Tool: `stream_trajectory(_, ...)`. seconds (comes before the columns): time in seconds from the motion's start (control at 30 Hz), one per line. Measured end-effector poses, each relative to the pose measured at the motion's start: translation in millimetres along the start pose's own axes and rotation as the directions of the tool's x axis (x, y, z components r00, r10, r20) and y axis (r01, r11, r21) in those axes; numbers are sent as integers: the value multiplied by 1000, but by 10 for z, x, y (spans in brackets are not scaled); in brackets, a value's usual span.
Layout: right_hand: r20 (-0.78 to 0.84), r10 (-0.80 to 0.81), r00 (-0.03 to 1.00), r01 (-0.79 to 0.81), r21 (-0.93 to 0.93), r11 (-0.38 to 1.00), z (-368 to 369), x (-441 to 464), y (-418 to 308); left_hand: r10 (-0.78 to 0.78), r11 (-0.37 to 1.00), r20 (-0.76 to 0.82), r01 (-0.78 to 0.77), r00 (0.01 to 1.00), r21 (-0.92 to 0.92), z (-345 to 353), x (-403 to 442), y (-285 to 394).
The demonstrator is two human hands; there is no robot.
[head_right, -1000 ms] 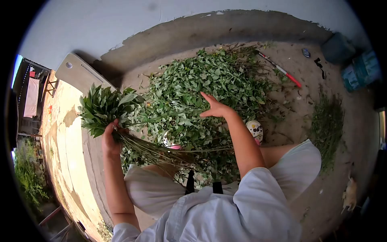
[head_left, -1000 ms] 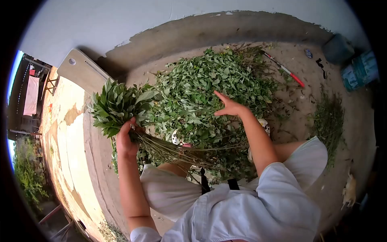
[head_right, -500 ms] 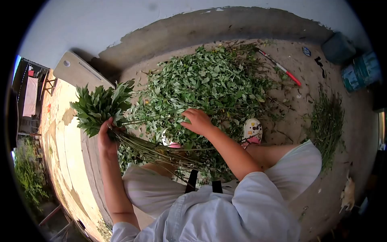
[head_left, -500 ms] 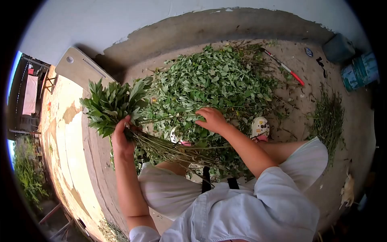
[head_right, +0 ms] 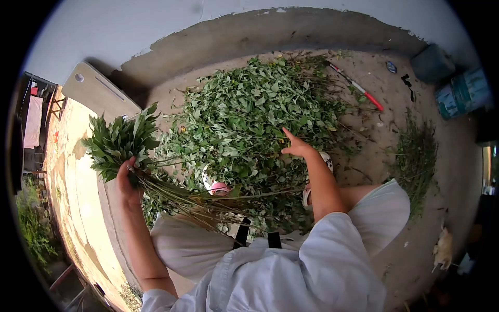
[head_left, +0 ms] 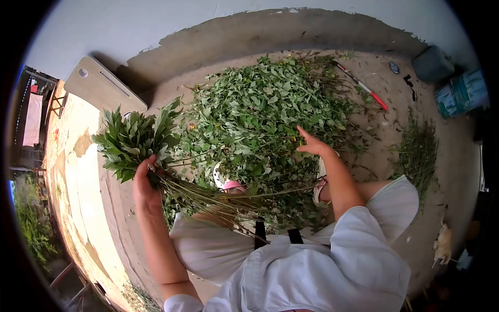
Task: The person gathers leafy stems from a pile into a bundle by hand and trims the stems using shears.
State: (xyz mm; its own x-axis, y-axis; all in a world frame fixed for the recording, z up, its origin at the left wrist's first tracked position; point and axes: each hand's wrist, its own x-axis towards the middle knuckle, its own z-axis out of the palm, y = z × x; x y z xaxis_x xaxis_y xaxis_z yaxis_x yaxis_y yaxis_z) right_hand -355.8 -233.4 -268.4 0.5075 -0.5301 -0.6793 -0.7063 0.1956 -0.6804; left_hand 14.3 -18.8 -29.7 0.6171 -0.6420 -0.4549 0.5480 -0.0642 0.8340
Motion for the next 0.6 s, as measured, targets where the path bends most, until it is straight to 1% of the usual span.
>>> stream_trajectory(0.03,-41,30,999,-28,57,998,-57,43,104,-6,1000,-3,6,1000,-2,27,-15,4)
stream_trajectory(0.1,-237,77,968,-57,93,994,-89,237,274,-87,995,-6,87,996,38,109,-55,42)
stream_trajectory(0.13,-235,83,968,-62,93,994,-83,267,310,-123,992,72,121,990,20,84,-76,68)
stream_trajectory(0.17,-322,28,946,24,156,987,-55,310,339,-127,992,70,126,989,20,106,-128,70)
stream_trajectory(0.2,-410,-21,912,117,210,971,-22,314,293,-83,996,71,80,994,40,217,-238,97)
stream_trajectory(0.23,-408,-18,913,113,210,971,8,296,198,-39,998,72,34,997,60,270,-299,103)
stream_trajectory(0.27,-411,-53,910,87,64,994,46,289,99,-25,998,121,17,992,63,189,-284,99)
stream_trajectory(0.3,-407,-89,909,60,-85,995,88,297,7,-29,998,116,21,993,64,157,-266,81)
stream_trajectory(0.33,-382,-193,904,131,-183,974,154,319,-37,-8,993,105,-5,994,117,137,-242,64)
stream_trajectory(0.37,-376,-193,906,131,-182,974,226,428,-10,15,985,93,-31,996,169,113,-201,44)
stream_trajectory(0.43,-284,-333,899,195,-420,886,370,586,-117,18,979,79,-34,997,200,231,-170,48)
stream_trajectory(0.47,-181,-166,969,56,-495,867,408,667,-167,47,989,29,-50,998,136,315,-199,41)
stream_trajectory(0.5,-171,-167,971,62,-493,868,486,787,-71,73,995,-22,-71,997,74,406,-202,54)
stream_trajectory(0.53,-248,-281,927,52,-656,753,628,949,125,65,992,10,-66,998,105,383,-181,59)
stream_trajectory(0.57,-297,-404,865,14,-791,611,725,1069,235,65,992,0,-64,998,110,310,-151,58)
stream_trajectory(0.6,-154,-47,987,-99,-808,581,648,1016,9,48,992,28,-51,998,118,208,-109,61)
